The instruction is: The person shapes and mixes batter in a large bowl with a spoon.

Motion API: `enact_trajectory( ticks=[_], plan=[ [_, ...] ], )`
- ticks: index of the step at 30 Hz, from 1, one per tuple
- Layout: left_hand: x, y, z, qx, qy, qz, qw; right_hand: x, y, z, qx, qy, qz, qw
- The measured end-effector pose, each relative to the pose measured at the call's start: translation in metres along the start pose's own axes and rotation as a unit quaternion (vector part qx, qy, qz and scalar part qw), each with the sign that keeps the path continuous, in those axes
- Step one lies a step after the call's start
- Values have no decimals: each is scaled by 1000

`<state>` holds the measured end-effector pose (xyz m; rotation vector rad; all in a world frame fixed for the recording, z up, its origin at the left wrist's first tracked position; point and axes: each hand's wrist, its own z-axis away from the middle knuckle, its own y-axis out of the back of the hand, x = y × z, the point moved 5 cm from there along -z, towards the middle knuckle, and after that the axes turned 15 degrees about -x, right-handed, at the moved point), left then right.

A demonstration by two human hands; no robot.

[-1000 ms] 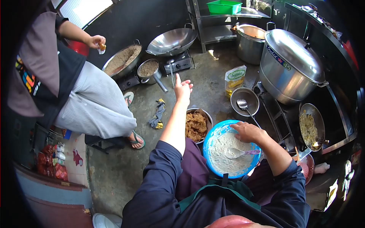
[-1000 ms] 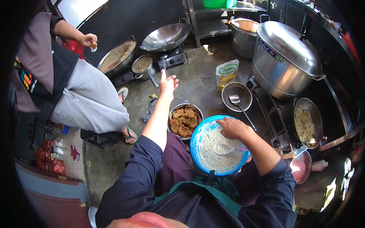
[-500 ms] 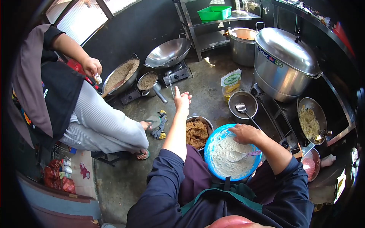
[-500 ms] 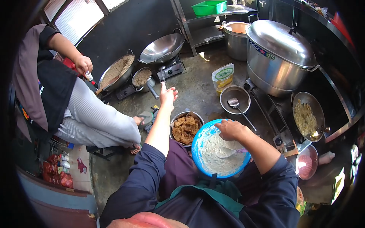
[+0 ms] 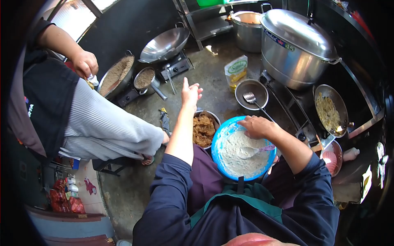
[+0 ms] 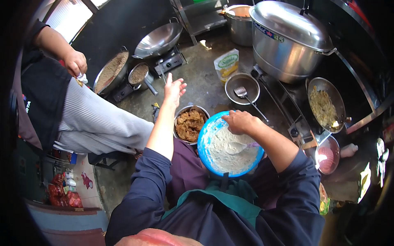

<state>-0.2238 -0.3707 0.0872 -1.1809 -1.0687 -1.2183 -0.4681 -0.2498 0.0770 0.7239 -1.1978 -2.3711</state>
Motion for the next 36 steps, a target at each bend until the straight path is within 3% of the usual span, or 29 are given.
enact_trajectory(
  ticks=[20,24,28,31,32,36],
  plan=[
    [11,-21,14,-25,-27,-1,999,4,-14,-13,-17,-12,13,1000],
    [11,-35,18,-79,-43,-51,995,5,-14,-15,-45,-38,12,998],
    [8,-56,21,-113,-102,-159,975,19,0,-4,-69,-123,-31,990],
    [11,-75,30,-132,-125,-328,927,35,25,32,18,-178,-51,983],
    [10,-83,34,-156,-146,-340,916,45,27,39,7,-197,-51,979],
    [14,-123,65,-241,-207,-400,860,59,24,118,129,-227,-104,960]
  ],
)
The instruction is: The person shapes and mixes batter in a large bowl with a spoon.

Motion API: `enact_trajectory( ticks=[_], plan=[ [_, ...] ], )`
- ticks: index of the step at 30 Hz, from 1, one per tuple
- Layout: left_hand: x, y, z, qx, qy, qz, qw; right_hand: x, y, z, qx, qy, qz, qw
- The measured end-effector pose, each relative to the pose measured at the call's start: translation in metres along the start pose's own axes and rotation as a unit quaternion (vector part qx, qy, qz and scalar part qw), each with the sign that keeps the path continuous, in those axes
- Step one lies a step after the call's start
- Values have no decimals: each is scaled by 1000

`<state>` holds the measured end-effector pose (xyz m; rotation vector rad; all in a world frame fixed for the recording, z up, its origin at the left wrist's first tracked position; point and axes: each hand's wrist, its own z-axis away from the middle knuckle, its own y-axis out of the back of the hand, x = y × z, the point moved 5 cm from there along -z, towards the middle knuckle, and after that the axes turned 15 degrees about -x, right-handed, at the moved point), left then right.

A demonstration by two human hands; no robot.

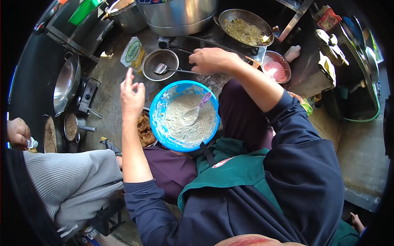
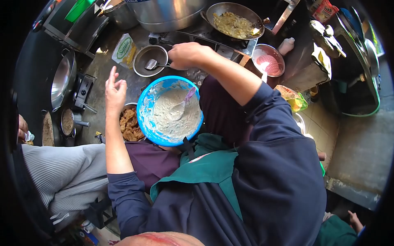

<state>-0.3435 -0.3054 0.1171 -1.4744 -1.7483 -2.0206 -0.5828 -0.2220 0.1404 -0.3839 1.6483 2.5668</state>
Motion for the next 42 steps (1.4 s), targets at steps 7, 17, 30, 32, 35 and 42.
enact_trajectory(
  ticks=[7,17,30,32,35,42],
  plan=[
    [69,-58,13,-174,-174,-9,969,34,-42,64,114,129,-358,918],
    [200,-126,81,-229,-487,76,839,-157,41,156,-240,647,-465,555],
    [255,49,93,206,-711,560,372,-229,80,130,-371,656,-579,311],
    [252,60,98,270,-730,529,338,-235,78,126,-390,648,-597,266],
    [246,65,106,306,-756,497,296,-239,77,122,-405,637,-624,205],
    [229,50,108,178,-784,508,310,-240,77,119,-411,609,-671,94]
  ],
)
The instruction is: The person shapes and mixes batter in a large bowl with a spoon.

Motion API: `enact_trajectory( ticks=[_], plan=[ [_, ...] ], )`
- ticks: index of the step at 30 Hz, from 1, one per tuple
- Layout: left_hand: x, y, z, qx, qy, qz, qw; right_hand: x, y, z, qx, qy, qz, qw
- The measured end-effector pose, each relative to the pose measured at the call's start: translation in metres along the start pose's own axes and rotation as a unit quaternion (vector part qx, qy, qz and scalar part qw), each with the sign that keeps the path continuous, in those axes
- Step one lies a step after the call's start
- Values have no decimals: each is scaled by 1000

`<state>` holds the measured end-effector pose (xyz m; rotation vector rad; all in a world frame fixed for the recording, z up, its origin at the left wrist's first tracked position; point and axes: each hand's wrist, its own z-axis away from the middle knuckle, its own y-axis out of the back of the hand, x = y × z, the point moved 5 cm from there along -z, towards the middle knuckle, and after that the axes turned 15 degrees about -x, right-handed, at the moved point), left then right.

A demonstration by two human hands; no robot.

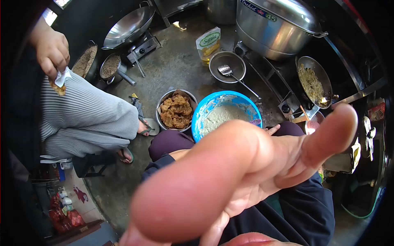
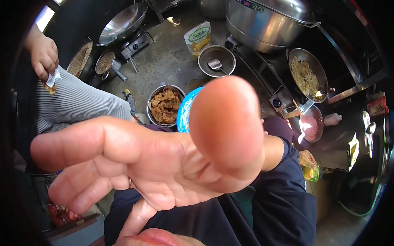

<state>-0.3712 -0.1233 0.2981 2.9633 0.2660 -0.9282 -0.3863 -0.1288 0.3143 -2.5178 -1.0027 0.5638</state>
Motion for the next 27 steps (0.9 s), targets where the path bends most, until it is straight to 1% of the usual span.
enact_trajectory(
  ticks=[1,6,13,16,17,19,20,22,24,27],
  plan=[
    [1,1,3,19,10,-13,1000,2,2,0,0,6,-13,1000],
    [2,2,0,-2,51,-25,998,6,1,-2,-1,41,-44,998],
    [8,2,-3,-18,75,-15,997,10,0,0,6,88,-65,994],
    [9,1,-1,-24,82,-14,996,9,5,6,24,105,-71,992],
    [9,1,-2,-25,87,-11,996,11,7,7,31,101,-68,992],
    [8,2,-1,-25,92,-12,995,9,9,12,51,44,-42,997],
    [8,2,1,-28,97,-10,995,4,10,14,69,-1,-36,997],
    [6,3,4,-31,110,-8,993,3,10,15,63,-24,-64,996],
    [3,6,3,-31,121,-9,992,9,15,16,19,19,-130,991],
    [0,9,10,-24,141,-3,990,15,17,14,-42,66,-150,986]
  ],
)
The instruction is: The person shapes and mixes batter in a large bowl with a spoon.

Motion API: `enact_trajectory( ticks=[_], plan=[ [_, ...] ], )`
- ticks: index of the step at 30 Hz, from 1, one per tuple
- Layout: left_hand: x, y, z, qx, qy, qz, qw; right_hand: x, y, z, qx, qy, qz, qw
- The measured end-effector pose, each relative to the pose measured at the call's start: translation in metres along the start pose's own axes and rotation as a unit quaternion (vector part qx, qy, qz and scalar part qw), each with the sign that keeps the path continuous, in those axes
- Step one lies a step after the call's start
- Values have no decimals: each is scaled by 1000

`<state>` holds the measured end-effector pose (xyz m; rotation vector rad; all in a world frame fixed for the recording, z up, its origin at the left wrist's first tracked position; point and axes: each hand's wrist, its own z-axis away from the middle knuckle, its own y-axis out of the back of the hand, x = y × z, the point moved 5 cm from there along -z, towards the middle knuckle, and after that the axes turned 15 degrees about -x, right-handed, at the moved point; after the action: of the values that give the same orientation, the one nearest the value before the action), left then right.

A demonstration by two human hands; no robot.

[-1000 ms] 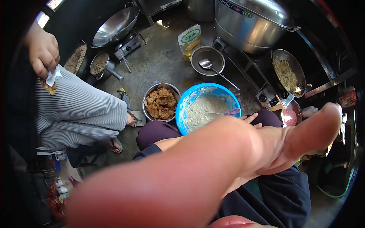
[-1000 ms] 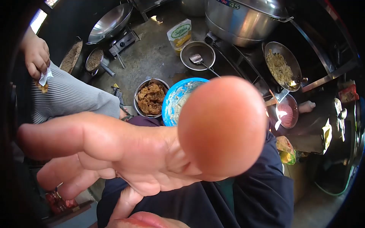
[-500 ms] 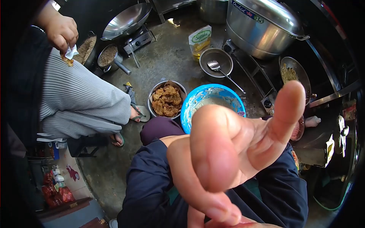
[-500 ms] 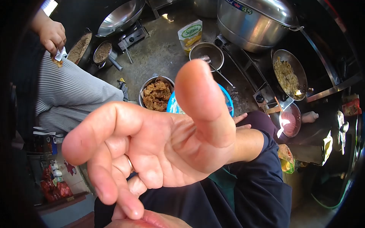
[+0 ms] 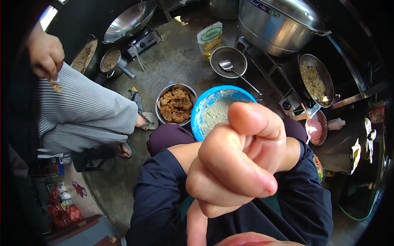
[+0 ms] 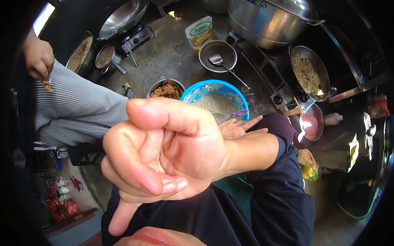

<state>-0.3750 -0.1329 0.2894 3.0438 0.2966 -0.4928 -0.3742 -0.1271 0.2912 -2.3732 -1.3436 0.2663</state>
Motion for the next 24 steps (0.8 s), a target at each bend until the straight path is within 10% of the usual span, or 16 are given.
enact_trajectory(
  ticks=[12,20,22,24],
  plan=[
    [-2,-2,5,15,-38,12,999,6,2,-4,-90,93,-65,990],
    [0,-7,17,87,-177,87,976,-5,6,-2,23,37,-48,998],
    [-5,-3,18,130,-155,-118,972,-14,4,3,83,-32,-29,996],
    [-8,-5,17,186,-107,-263,941,5,7,3,-27,101,-94,990]
  ],
)
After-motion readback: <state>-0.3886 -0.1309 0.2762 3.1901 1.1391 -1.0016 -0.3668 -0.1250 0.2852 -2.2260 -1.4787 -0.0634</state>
